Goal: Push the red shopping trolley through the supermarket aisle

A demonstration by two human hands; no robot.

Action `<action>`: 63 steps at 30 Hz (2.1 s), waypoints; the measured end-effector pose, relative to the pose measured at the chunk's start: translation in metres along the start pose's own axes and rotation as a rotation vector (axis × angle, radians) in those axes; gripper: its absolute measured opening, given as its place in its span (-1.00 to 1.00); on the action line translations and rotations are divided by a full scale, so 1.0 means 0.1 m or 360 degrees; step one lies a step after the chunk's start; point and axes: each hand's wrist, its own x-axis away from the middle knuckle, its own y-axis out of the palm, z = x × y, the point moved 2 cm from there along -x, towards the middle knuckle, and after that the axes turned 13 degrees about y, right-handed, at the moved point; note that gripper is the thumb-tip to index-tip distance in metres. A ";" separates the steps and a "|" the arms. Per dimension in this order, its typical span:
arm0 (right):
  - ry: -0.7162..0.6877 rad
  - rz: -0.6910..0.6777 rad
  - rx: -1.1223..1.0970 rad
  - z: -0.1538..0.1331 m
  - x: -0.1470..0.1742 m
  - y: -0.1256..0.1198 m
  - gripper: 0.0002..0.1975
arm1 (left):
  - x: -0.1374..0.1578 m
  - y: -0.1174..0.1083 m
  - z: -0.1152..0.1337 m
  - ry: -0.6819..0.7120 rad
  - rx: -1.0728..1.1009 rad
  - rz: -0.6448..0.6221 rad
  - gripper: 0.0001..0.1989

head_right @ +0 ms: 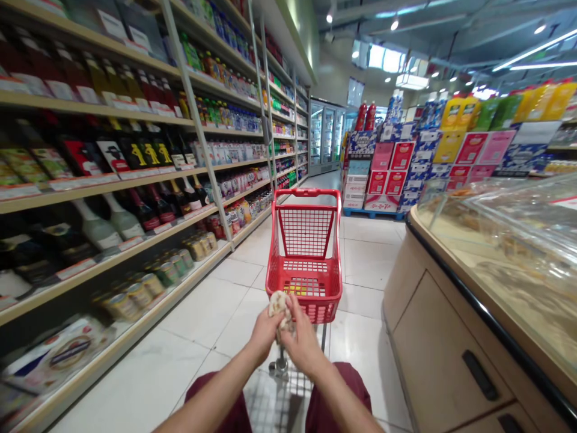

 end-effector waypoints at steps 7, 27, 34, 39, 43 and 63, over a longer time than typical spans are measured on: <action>0.0248 0.0336 0.0461 0.70 -0.29 -0.44 -0.53 | -0.34 -0.37 -0.14 0.0292 -0.0506 0.0139 -0.60; 0.0151 0.0283 0.0602 0.78 -0.06 -0.26 -0.47 | 0.13 0.23 -0.47 0.0535 -0.1146 -0.0289 -0.74; 0.0099 0.0168 0.0600 0.84 -0.03 -0.33 -0.46 | 0.15 0.05 -0.45 0.0493 -0.0839 -0.0264 -0.65; 0.0130 0.0224 0.0592 0.78 -0.04 -0.41 -0.47 | 0.10 0.10 -0.49 0.0022 -0.0428 -0.0389 -0.80; -0.0042 0.0082 0.0538 0.54 0.25 -0.25 -0.39 | 0.25 0.32 -0.50 -0.0143 -0.0188 -0.0496 -0.75; -0.0833 0.0136 0.0785 0.91 0.00 0.30 -0.74 | -0.60 -0.09 0.15 0.0619 -0.1277 -0.1079 -0.45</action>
